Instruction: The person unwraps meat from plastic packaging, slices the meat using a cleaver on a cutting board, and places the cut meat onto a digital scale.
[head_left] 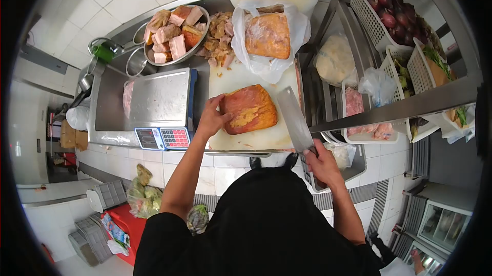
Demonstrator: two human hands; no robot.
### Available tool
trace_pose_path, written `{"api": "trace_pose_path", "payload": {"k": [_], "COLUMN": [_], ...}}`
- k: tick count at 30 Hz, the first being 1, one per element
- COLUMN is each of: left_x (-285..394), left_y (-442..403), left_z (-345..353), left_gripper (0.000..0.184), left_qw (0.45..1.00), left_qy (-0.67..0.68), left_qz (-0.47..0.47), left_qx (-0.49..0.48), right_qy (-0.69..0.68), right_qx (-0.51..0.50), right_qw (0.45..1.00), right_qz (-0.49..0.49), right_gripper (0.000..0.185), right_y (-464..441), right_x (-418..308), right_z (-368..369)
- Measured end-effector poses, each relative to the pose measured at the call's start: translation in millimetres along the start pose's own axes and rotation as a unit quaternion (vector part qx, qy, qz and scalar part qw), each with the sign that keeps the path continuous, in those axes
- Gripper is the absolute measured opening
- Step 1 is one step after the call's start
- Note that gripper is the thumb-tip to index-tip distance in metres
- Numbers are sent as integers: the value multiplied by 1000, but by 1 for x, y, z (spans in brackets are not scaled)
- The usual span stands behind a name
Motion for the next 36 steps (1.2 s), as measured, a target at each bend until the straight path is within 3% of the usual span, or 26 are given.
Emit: {"api": "trace_pose_path", "payload": {"k": [1,2,3,6,8,9,11,23,33,36], "left_x": [3,5,4,3,23,24,11,9,7,1], "left_y": [7,12,15,15,14,14,10,28,30,29], "left_z": [6,12,16,25,14,14,21,33,30,26], "left_gripper": [79,78,78,72,67,67,64,67,61,59], "left_qw": [999,997,997,1000,972,972,994,984,982,980], "left_qy": [36,73,79,-20,-120,-117,51,-58,-41,20], "left_qz": [-6,-11,-15,15,179,177,96,125,132,144], "left_qx": [1,3,5,8,97,98,32,115,126,135], "right_qy": [-14,61,68,206,233,252,251,306,290,300], "right_qx": [-5,29,26,39,35,33,34,31,27,23], "right_qw": [1000,996,995,973,967,961,959,943,947,944], "right_qz": [10,-64,-63,-92,-99,-107,-124,-125,-136,-133], "right_gripper": [29,31,31,24,23,23,23,20,18,18], "right_y": [1,-5,-7,-13,-21,-25,-28,-23,-20,-22], "right_x": [-9,-17,-26,-65,-70,-72,-78,-92,-89,-84], "right_z": [2,4,8,23,35,41,49,63,69,72]}}
Point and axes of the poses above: each hand's wrist, its own y-axis away from the middle knuckle, its own z-axis out of the palm, x = y × z, the point moved 9 cm from there along -y, towards the middle knuckle, and after that the axes turned 2 degrees about z, right-handed, at the moved point
